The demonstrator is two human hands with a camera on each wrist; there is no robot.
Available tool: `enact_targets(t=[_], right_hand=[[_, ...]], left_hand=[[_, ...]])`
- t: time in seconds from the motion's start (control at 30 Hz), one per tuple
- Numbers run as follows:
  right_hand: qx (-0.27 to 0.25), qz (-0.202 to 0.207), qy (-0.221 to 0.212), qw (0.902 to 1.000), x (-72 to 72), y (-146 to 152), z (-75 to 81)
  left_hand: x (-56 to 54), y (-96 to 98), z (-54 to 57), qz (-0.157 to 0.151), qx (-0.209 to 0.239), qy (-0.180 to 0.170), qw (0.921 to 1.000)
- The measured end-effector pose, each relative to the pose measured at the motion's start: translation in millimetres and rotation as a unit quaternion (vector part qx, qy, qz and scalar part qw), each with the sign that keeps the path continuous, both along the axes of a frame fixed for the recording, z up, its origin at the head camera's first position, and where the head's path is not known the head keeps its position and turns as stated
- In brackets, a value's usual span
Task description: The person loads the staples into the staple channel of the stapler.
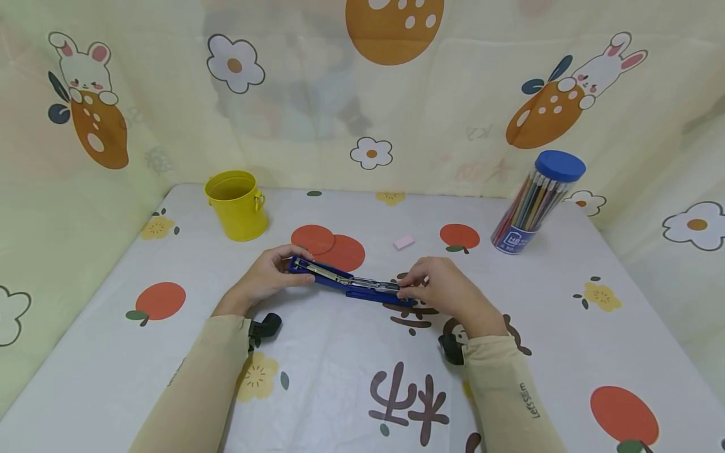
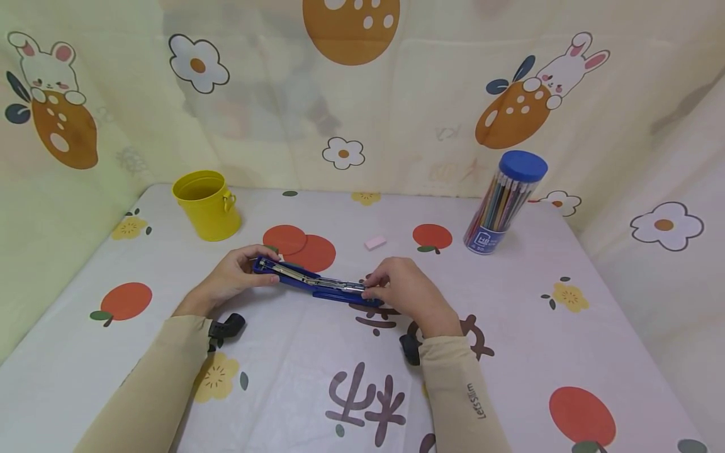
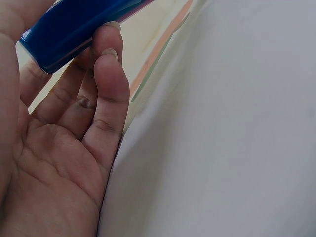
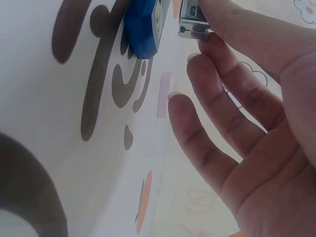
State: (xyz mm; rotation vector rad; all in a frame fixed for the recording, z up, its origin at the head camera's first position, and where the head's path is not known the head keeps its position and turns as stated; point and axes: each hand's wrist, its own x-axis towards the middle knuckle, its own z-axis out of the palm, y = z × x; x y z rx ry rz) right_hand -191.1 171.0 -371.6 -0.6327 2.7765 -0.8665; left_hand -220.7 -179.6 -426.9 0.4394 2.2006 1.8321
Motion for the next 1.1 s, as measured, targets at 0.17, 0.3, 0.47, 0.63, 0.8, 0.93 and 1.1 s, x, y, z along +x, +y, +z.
enact_targets(t=[0.17, 0.3, 0.47, 0.63, 0.8, 0.93, 1.1], right_hand=[[-0.002, -0.002, -0.004, 1.0000, -0.2, 1, -0.7], [-0.012, -0.007, -0.007, 0.9999, 0.2, 1, -1.8], [-0.027, -0.010, -0.018, 0.9994, 1.3, 2, -2.6], [-0.047, -0.016, -0.037, 0.9981, 2.7, 5, -2.4], [-0.062, -0.033, -0.065, 0.9954, 2.1, 9, -2.2], [-0.076, -0.038, -0.077, 0.9935, 2.1, 11, -3.5], [-0.083, -0.043, -0.086, 0.9919, 3.4, 13, -3.7]], left_hand=[[-0.6, -0.5, -0.8, -0.002, 0.002, 0.001, 1.0000], [-0.6, -0.3, -0.5, -0.002, 0.003, 0.002, 1.0000], [1.0, -0.4, 0.3, -0.001, 0.004, -0.001, 1.0000], [3.0, -1.5, 1.4, -0.006, 0.017, -0.009, 0.9998], [3.2, -1.9, 2.8, -0.008, 0.026, -0.012, 0.9996], [3.4, -2.3, 3.6, -0.007, 0.030, -0.014, 0.9994], [3.6, -3.0, 4.1, -0.008, 0.041, -0.002, 0.9991]])
